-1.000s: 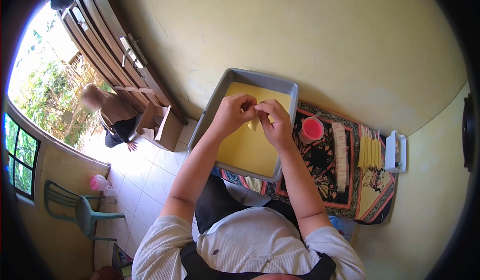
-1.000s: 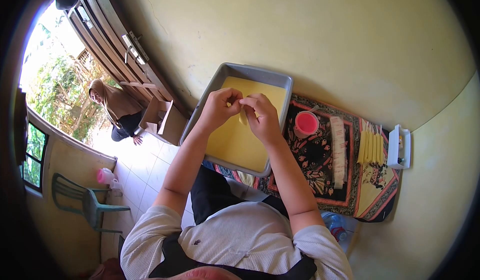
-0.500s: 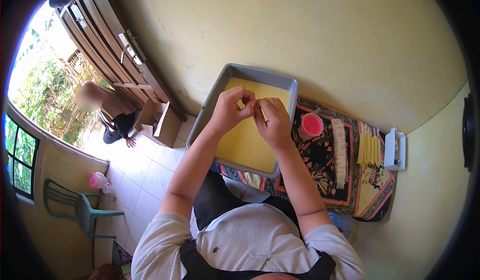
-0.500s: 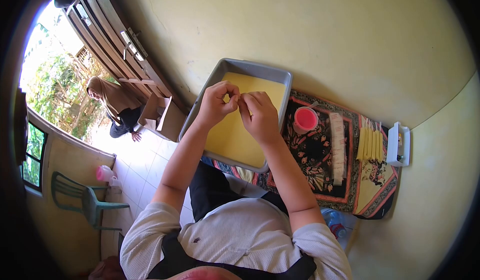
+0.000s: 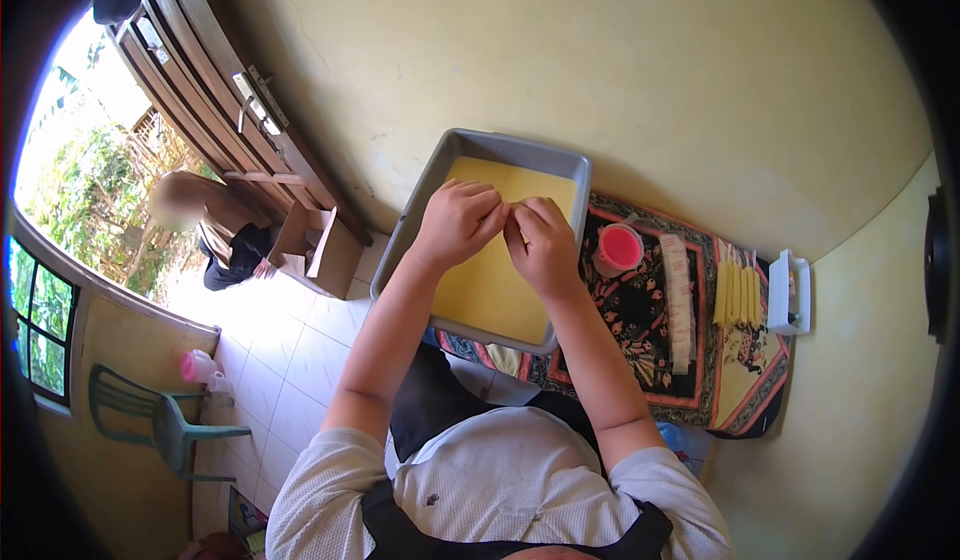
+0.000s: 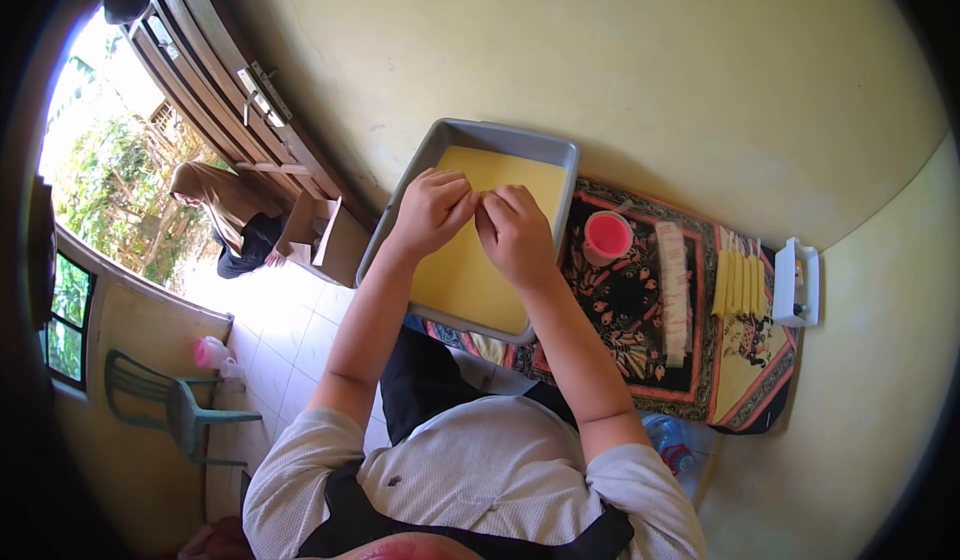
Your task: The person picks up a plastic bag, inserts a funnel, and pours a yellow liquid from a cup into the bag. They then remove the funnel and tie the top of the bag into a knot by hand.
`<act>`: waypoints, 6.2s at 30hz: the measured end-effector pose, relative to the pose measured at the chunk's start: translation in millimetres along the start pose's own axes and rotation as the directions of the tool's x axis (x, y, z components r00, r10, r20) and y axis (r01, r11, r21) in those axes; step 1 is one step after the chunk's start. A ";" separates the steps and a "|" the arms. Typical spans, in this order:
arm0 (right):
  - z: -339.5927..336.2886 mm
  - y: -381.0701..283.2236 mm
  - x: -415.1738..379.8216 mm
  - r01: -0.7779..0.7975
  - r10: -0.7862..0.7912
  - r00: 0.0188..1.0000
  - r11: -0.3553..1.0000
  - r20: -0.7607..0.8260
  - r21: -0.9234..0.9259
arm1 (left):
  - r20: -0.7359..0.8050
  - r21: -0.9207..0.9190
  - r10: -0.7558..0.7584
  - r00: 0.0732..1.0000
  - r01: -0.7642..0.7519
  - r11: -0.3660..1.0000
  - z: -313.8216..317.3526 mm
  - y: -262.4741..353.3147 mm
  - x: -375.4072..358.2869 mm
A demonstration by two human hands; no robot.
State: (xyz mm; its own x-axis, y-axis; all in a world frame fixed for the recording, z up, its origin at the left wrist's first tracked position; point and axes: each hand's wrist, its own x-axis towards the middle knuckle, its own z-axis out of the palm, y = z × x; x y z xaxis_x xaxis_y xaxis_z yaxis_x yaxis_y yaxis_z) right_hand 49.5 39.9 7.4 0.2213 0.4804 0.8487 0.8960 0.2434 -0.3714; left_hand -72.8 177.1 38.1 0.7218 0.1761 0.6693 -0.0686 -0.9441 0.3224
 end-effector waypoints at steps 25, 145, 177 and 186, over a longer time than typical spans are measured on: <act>0.3 -6.5 -2.8 -0.018 0.017 0.999 1.000 0.044 0.026 | -0.073 0.027 0.112 0.991 -0.110 0.994 1.6 0.3 0.4; -314.0 30.6 -227.6 -0.612 0.636 0.769 0.706 -0.062 -0.357 | 0.337 -0.538 0.325 0.883 -0.103 0.836 329.3 221.9 -28.4; -120.6 55.1 -22.9 -0.422 0.642 0.681 -0.049 0.353 0.905 | 0.174 -0.704 -0.439 0.881 0.423 0.571 -27.2 28.1 2.7; -15.7 57.9 34.3 -0.438 0.735 0.631 0.075 0.247 0.896 | -0.002 -0.662 -0.588 0.809 0.440 0.607 -60.6 -64.3 5.5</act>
State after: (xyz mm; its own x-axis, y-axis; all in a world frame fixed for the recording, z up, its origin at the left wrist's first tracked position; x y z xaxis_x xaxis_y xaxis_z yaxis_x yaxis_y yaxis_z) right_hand 115.0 57.2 21.0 0.7033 0.6903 0.1698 -0.3746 0.5628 -0.7369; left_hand -106.2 255.7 61.6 0.6229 0.6981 0.3529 -0.1797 -0.3114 0.9331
